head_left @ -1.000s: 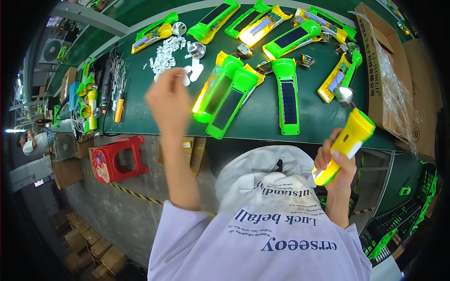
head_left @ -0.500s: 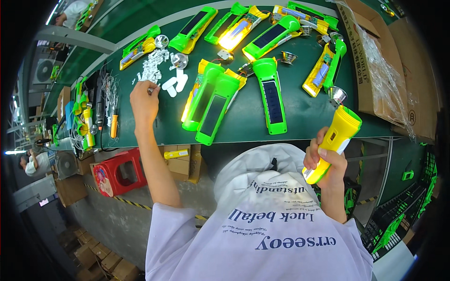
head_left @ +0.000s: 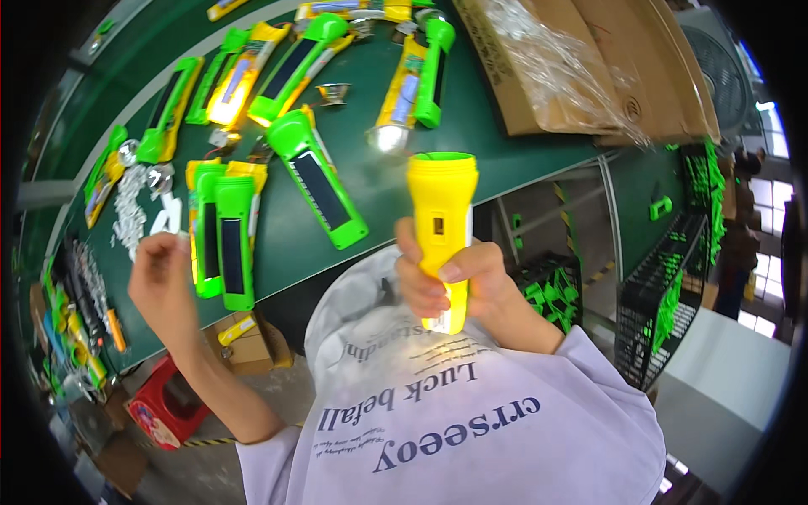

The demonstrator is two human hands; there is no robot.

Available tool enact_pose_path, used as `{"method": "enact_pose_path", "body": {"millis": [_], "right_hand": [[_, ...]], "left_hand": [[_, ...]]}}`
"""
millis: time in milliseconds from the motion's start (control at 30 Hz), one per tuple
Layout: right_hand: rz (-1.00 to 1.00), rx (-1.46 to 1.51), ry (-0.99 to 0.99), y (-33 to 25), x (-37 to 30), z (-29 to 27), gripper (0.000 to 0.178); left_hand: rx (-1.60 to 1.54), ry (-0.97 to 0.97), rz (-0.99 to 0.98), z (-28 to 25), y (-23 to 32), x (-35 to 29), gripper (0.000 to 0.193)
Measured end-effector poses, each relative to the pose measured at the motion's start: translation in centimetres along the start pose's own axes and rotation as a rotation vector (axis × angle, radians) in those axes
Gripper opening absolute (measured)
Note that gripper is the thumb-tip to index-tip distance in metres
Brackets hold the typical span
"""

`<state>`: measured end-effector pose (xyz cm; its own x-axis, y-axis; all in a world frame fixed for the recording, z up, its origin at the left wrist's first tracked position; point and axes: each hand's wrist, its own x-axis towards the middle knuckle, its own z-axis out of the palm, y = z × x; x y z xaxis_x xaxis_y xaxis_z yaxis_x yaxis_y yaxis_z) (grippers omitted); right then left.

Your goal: The person collects flashlight components from a conveyor belt and assembles flashlights by placing switch covers and reflectors into the flashlight bodies and fitting the casing pieces together by hand.

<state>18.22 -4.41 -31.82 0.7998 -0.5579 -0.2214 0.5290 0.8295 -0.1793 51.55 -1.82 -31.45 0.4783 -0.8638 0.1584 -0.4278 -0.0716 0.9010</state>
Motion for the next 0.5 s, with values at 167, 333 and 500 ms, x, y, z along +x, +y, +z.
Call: {"method": "enact_pose_path", "body": {"millis": [167, 333, 500], "right_hand": [[-0.003, -0.008, -0.130, 0.6, -0.4, 0.0, 0.037], [0.032, -0.055, -0.014, 0.7, -1.2, -0.1, 0.046], [0.012, -0.107, 0.027, 0.9, -1.3, -0.1, 0.047]], "left_hand": [[-0.680, -0.603, 0.036, 9.1, 8.8, -5.8, 0.020], [-0.527, -0.668, 0.138, 11.2, 10.1, -6.6, 0.022], [-0.460, -0.659, 0.248, 11.6, 10.2, -7.0, 0.020]]}}
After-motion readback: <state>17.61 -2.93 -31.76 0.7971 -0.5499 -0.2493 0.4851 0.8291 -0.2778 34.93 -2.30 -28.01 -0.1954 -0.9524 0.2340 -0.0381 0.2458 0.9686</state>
